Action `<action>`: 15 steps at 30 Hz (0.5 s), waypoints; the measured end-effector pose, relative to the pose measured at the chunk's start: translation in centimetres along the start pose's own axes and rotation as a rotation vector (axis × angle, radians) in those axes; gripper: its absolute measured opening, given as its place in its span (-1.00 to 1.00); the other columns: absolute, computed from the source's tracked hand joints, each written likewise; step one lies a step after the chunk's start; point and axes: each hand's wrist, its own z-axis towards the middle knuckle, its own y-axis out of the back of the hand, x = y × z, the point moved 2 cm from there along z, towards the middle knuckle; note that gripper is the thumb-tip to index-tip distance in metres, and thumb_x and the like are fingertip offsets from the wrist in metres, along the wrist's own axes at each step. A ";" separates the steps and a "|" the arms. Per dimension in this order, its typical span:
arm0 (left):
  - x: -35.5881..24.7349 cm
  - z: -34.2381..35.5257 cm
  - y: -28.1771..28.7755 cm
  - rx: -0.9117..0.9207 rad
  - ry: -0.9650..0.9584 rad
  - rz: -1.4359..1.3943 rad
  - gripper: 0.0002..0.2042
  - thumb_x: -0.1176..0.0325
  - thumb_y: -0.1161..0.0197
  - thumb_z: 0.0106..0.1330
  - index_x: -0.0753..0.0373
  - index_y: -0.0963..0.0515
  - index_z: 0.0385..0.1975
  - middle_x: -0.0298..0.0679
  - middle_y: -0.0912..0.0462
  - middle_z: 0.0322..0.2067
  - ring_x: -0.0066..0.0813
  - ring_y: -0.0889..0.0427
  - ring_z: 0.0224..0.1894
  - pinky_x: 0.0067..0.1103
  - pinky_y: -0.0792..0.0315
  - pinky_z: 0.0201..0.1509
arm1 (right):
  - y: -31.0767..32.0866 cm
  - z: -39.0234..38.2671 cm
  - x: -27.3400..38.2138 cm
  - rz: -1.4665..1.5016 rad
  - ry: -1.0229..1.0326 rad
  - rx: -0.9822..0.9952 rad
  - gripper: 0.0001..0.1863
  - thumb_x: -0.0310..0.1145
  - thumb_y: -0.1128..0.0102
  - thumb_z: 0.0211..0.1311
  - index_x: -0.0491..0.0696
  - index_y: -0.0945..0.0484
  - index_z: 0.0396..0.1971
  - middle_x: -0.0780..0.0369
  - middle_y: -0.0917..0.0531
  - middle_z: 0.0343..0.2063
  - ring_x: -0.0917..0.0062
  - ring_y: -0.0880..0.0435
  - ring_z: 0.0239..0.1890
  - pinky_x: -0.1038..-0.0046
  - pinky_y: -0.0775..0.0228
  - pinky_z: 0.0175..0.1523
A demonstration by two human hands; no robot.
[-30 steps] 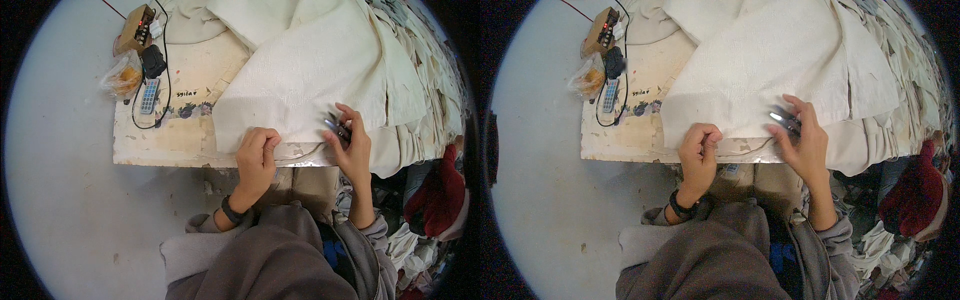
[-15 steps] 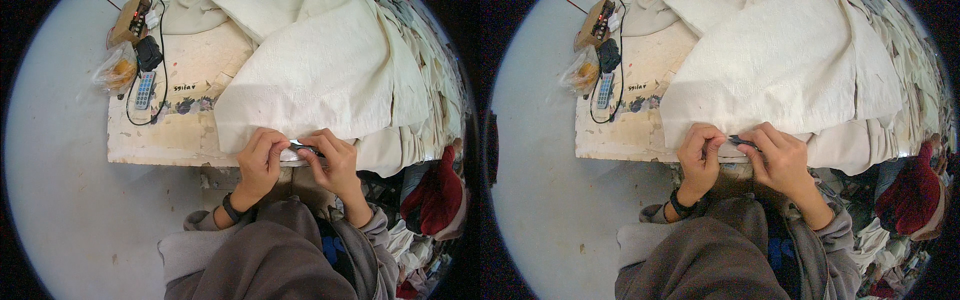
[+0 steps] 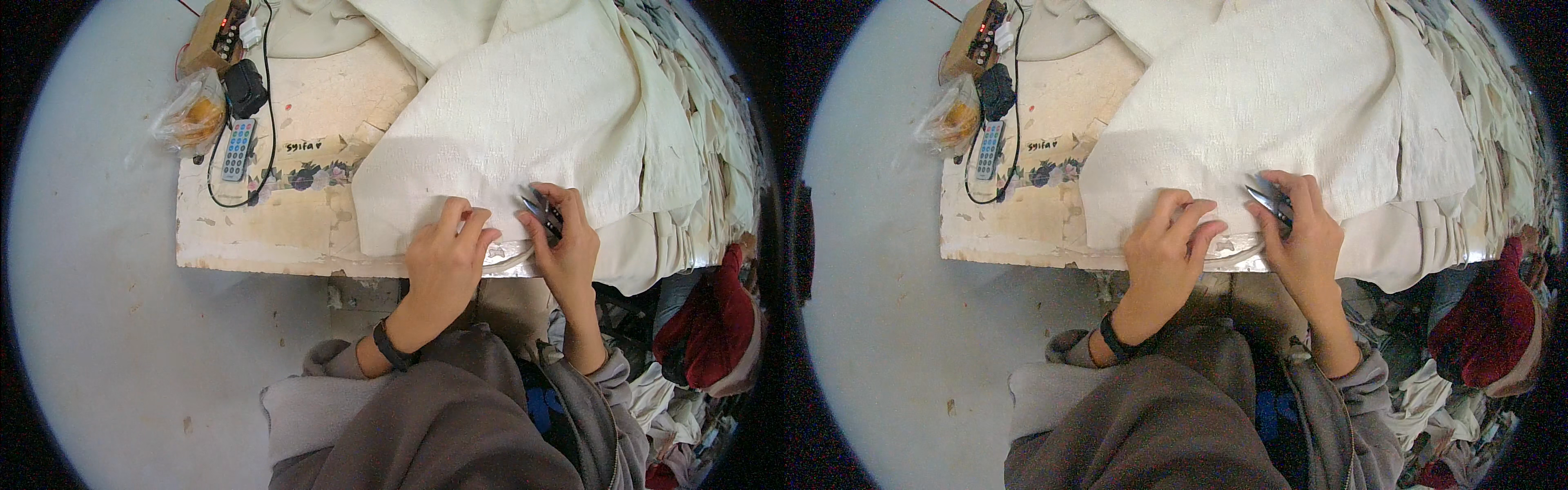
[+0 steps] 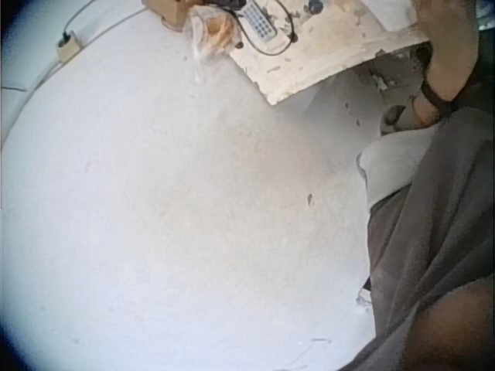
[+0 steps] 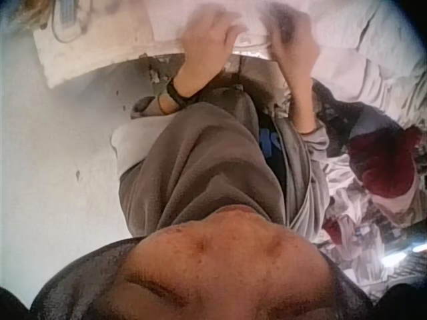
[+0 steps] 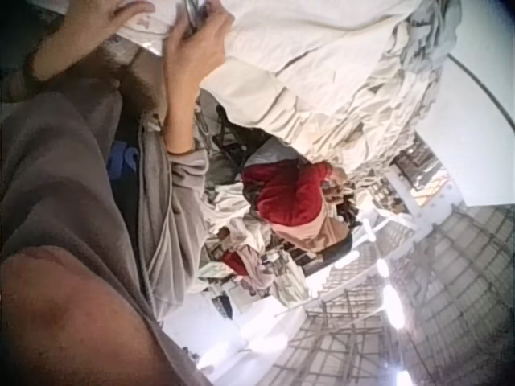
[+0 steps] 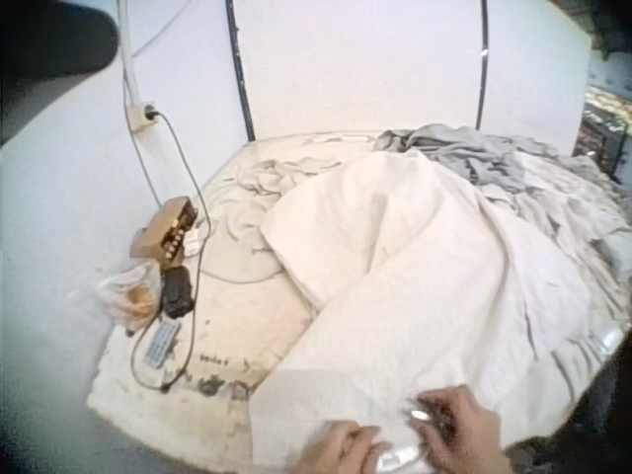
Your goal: The person uses scissors to trim and cut a large white fabric piece on a work table, repeatedly folding and repositioning the material to access different edges. They then pick up a grey fabric piece and begin cutting it as well.
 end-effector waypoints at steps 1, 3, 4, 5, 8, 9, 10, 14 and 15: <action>0.0 0.2 -0.2 0.003 -0.005 0.002 -0.84 0.34 -0.26 0.08 0.21 -0.53 -0.37 -0.27 -0.45 -0.36 -0.30 -0.51 -0.55 -0.47 -0.37 -0.47 | -0.1 -0.1 -0.1 -0.002 -0.012 -0.003 -0.67 -0.33 -0.28 0.02 -0.03 -0.47 -0.18 0.23 -0.55 -0.35 0.38 -0.63 -0.40 0.46 -0.43 -0.37; 0.0 0.4 -0.3 0.014 -0.029 0.032 -0.88 0.36 -0.23 0.10 0.22 -0.50 -0.41 -0.26 -0.44 -0.36 -0.28 -0.51 -0.55 -0.46 -0.36 -0.48 | -0.2 -0.3 -0.3 -0.004 -0.025 0.003 -0.67 -0.34 -0.27 0.02 -0.02 -0.48 -0.18 0.23 -0.55 -0.34 0.38 -0.63 -0.39 0.45 -0.42 -0.38; 0.0 0.5 -0.4 0.020 -0.048 0.061 -0.89 0.37 -0.22 0.11 0.23 -0.48 -0.43 -0.26 -0.44 -0.36 -0.28 -0.52 -0.53 -0.45 -0.36 -0.47 | -0.1 -0.3 -0.3 -0.014 -0.014 -0.001 -0.68 -0.34 -0.27 0.02 -0.02 -0.48 -0.18 0.23 -0.55 -0.34 0.37 -0.63 -0.39 0.45 -0.43 -0.38; 0.0 0.5 -0.4 0.025 -0.063 0.092 -0.90 0.38 -0.20 0.12 0.23 -0.46 -0.45 -0.25 -0.44 -0.36 -0.27 -0.53 -0.52 -0.44 -0.36 -0.46 | -0.1 -0.4 -0.2 -0.023 -0.002 -0.005 -0.68 -0.34 -0.27 0.02 -0.02 -0.48 -0.18 0.23 -0.55 -0.34 0.37 -0.63 -0.39 0.45 -0.43 -0.38; 0.2 0.6 -0.5 -0.016 -0.037 0.055 -0.93 0.48 -0.18 0.12 0.23 -0.44 -0.43 -0.22 -0.48 -0.42 -0.18 -0.50 -0.50 -0.42 -0.35 -0.46 | -0.1 -0.2 -0.1 -0.024 0.025 -0.025 -0.68 -0.35 -0.27 0.01 -0.02 -0.48 -0.19 0.23 -0.55 -0.35 0.35 -0.62 -0.40 0.44 -0.42 -0.38; 0.3 0.6 -0.5 -0.041 -0.017 0.021 -0.93 0.49 -0.16 0.13 0.24 -0.42 -0.43 -0.20 -0.47 -0.43 -0.18 -0.49 -0.50 -0.42 -0.34 -0.46 | 0.0 -0.2 -0.1 -0.018 0.033 -0.027 -0.68 -0.35 -0.27 0.01 -0.01 -0.48 -0.19 0.23 -0.55 -0.35 0.35 -0.62 -0.40 0.44 -0.42 -0.39; 0.5 0.6 -0.5 -0.056 0.003 -0.012 -0.93 0.51 -0.14 0.13 0.25 -0.40 -0.42 -0.18 -0.45 -0.44 -0.18 -0.49 -0.51 -0.42 -0.34 -0.45 | 0.0 -0.2 -0.1 -0.023 0.029 -0.027 -0.69 -0.36 -0.27 0.00 -0.01 -0.48 -0.19 0.23 -0.55 -0.36 0.35 -0.62 -0.41 0.44 -0.42 -0.39; 1.6 0.2 -0.2 -0.151 0.050 -0.155 -0.97 0.49 -0.02 0.27 0.27 -0.33 -0.38 -0.19 -0.40 -0.52 -0.33 -0.45 -0.59 -0.51 -0.32 -0.53 | 0.0 -0.3 -0.1 -0.022 0.032 -0.016 -0.70 -0.37 -0.26 0.00 -0.01 -0.49 -0.21 0.22 -0.55 -0.36 0.34 -0.61 -0.42 0.44 -0.41 -0.39; 1.9 -0.1 -0.1 -0.173 0.095 -0.274 -0.96 0.47 0.02 0.31 0.27 -0.32 -0.36 -0.20 -0.39 -0.50 -0.39 -0.43 -0.60 -0.55 -0.31 -0.55 | 0.0 -0.3 -0.1 -0.021 0.031 -0.011 -0.70 -0.37 -0.26 0.00 -0.01 -0.49 -0.21 0.22 -0.54 -0.36 0.34 -0.61 -0.42 0.44 -0.41 -0.39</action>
